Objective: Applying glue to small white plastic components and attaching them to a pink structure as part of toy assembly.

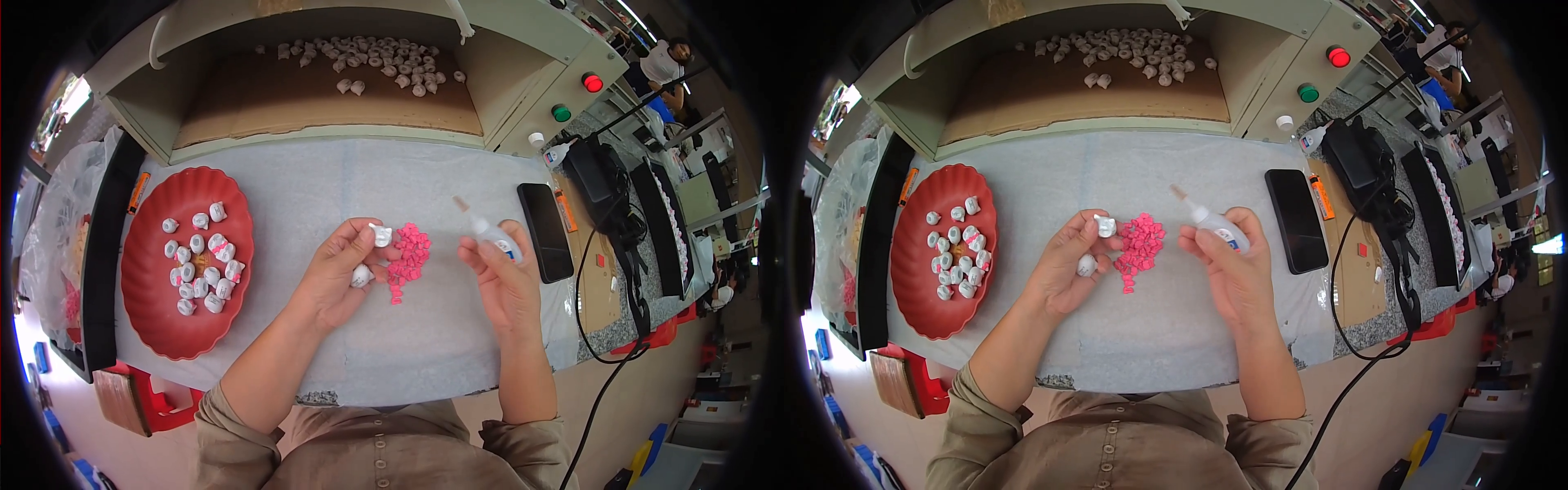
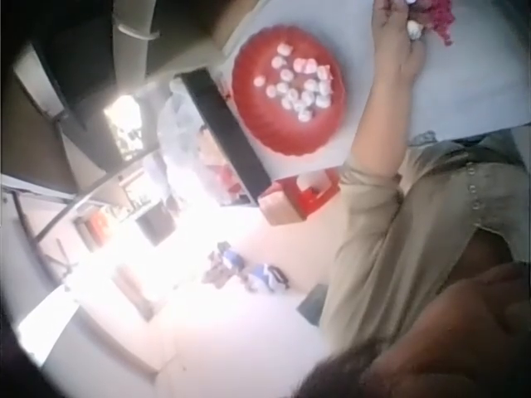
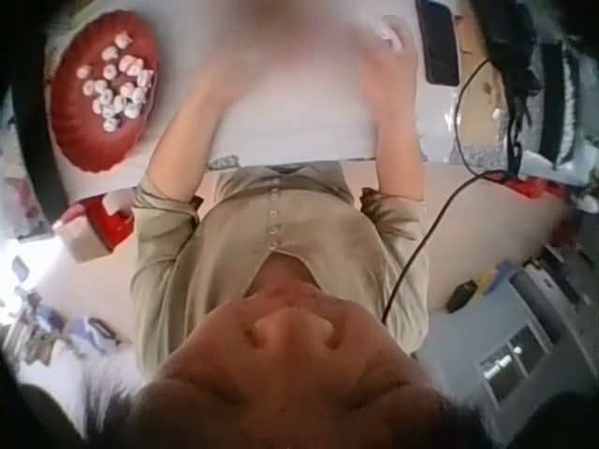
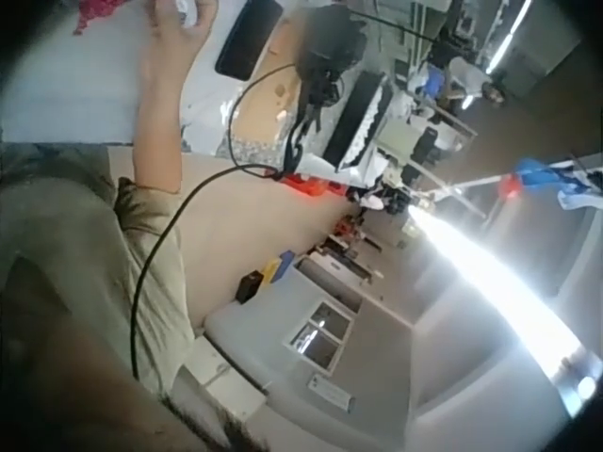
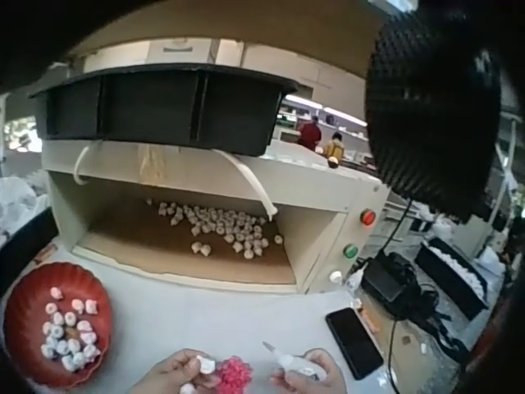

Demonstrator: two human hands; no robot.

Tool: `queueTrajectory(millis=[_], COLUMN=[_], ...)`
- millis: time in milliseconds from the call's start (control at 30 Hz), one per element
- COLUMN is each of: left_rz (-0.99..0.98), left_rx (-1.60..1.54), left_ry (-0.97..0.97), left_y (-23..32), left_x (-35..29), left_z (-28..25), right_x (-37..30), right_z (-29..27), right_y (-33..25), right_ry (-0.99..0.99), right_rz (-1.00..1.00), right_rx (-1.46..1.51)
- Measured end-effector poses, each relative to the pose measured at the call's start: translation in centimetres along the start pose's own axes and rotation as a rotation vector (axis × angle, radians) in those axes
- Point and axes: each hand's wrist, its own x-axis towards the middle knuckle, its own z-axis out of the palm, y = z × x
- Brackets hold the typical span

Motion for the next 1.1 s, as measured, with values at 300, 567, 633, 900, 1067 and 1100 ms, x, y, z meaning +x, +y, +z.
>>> queueTrajectory(millis=[300, 567, 633, 900, 1067, 1100], left_rz=[0.109, 0.137, 0.137, 0.118, 0.092, 0.063], left_rx=[-0.081, -0.155, -0.15, -0.118, 0.031, 0.039], left_ry=[0.14, 0.167, 0.168, 0.199, 0.078, 0.033], left_y=[1.6, 2.0, 2.1, 1.9, 0.7, 0.3], left_x=[0.3, 0.5, 0.6, 0.4, 0.3, 0.2], left_z=[-0.5, -1.0, -0.9, -0.6, -0.2, -0.1], right_x=[0.6, 0.4, 0.3, 0.4, 0.6, 0.6], right_z=[-0.8, -0.4, -0.2, 0.0, 0.0, 0.0], right_y=[1.2, 2.9, 3.0, 3.5, 2.3, 2.2], right_ry=[-0.069, -0.376, -0.405, -0.332, -0.132, -0.132], right_rz=[0.03, -0.23, -0.269, -0.384, 0.08, 0.077], right_rx=[-0.6, -1.187, -1.226, -1.32, -0.634, -0.635])
